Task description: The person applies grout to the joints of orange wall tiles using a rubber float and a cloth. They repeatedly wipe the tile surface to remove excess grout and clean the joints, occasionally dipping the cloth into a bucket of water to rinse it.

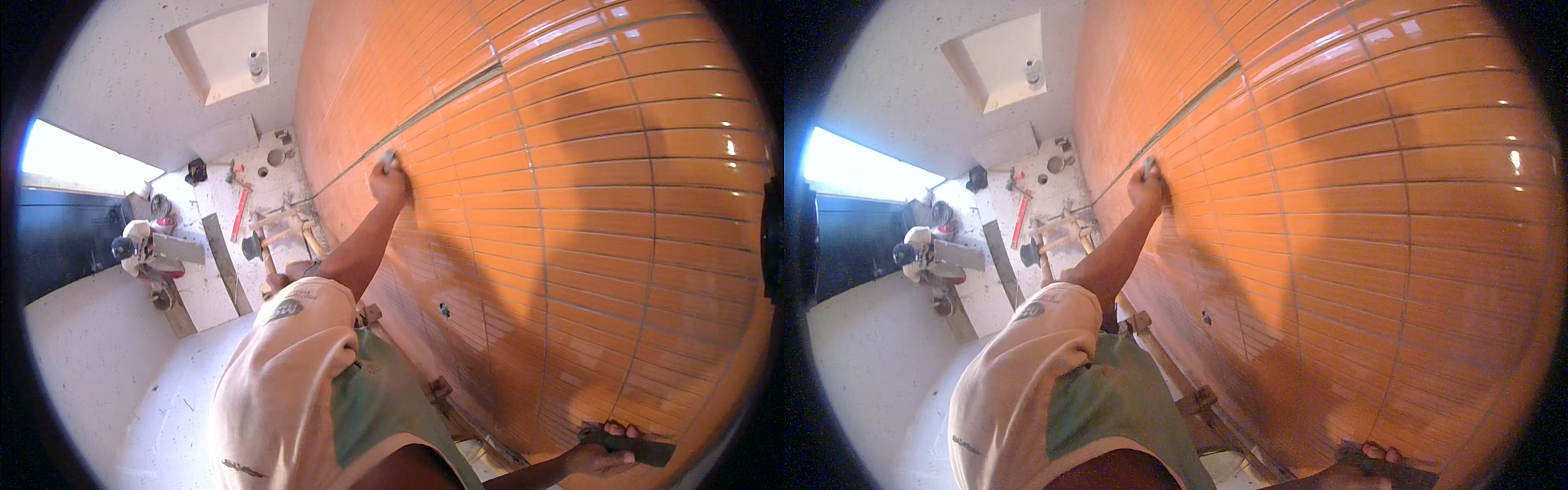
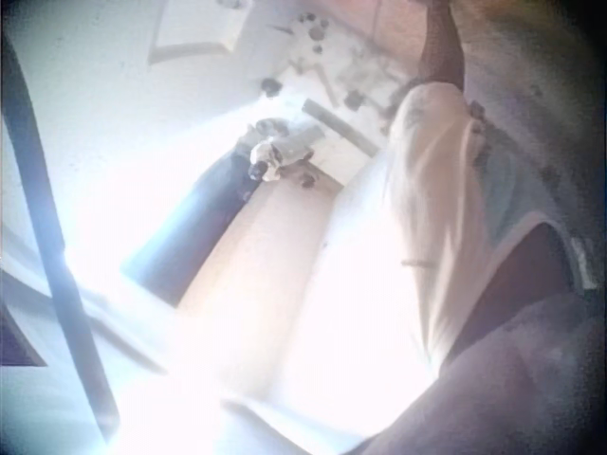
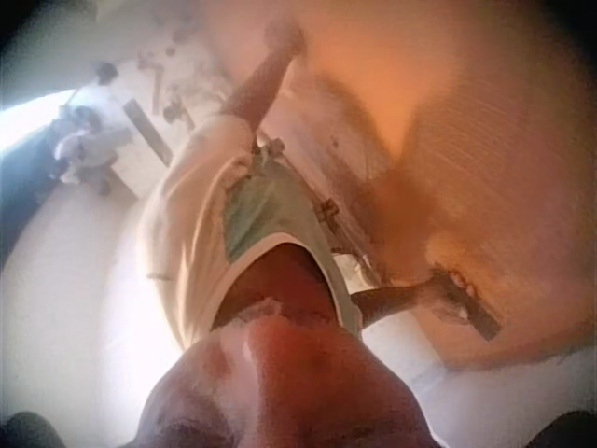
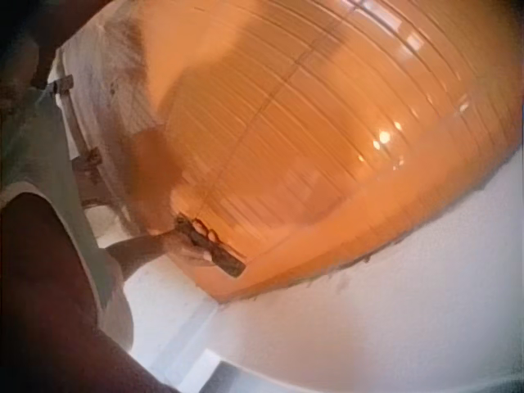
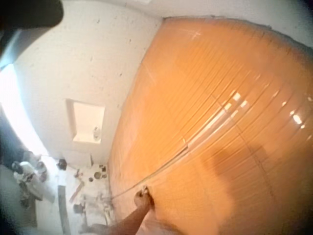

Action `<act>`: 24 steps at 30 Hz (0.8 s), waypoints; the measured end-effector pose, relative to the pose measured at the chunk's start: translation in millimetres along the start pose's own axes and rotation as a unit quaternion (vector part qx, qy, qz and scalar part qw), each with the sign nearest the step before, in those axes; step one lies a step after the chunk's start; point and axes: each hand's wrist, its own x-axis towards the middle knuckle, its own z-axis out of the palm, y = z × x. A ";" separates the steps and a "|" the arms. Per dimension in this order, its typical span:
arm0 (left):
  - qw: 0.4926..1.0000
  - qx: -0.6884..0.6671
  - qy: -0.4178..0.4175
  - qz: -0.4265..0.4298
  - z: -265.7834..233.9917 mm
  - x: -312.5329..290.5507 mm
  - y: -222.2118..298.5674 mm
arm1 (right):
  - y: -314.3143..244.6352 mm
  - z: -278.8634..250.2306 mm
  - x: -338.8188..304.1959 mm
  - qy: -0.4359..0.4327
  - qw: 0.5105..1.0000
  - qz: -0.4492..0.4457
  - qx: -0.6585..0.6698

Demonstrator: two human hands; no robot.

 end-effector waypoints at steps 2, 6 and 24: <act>0.990 -0.004 -0.034 0.134 13.1 -24.0 40.8 | -5.7 20.5 -7.3 0.062 0.997 -0.031 -0.019; 0.963 -0.072 -0.040 0.257 26.5 -29.4 49.6 | -48.1 73.3 -15.8 0.144 0.988 -0.048 -0.041; 0.887 0.211 -0.210 0.354 -68.3 -58.7 -27.6 | -26.7 30.0 10.5 -0.008 1.000 -0.019 0.008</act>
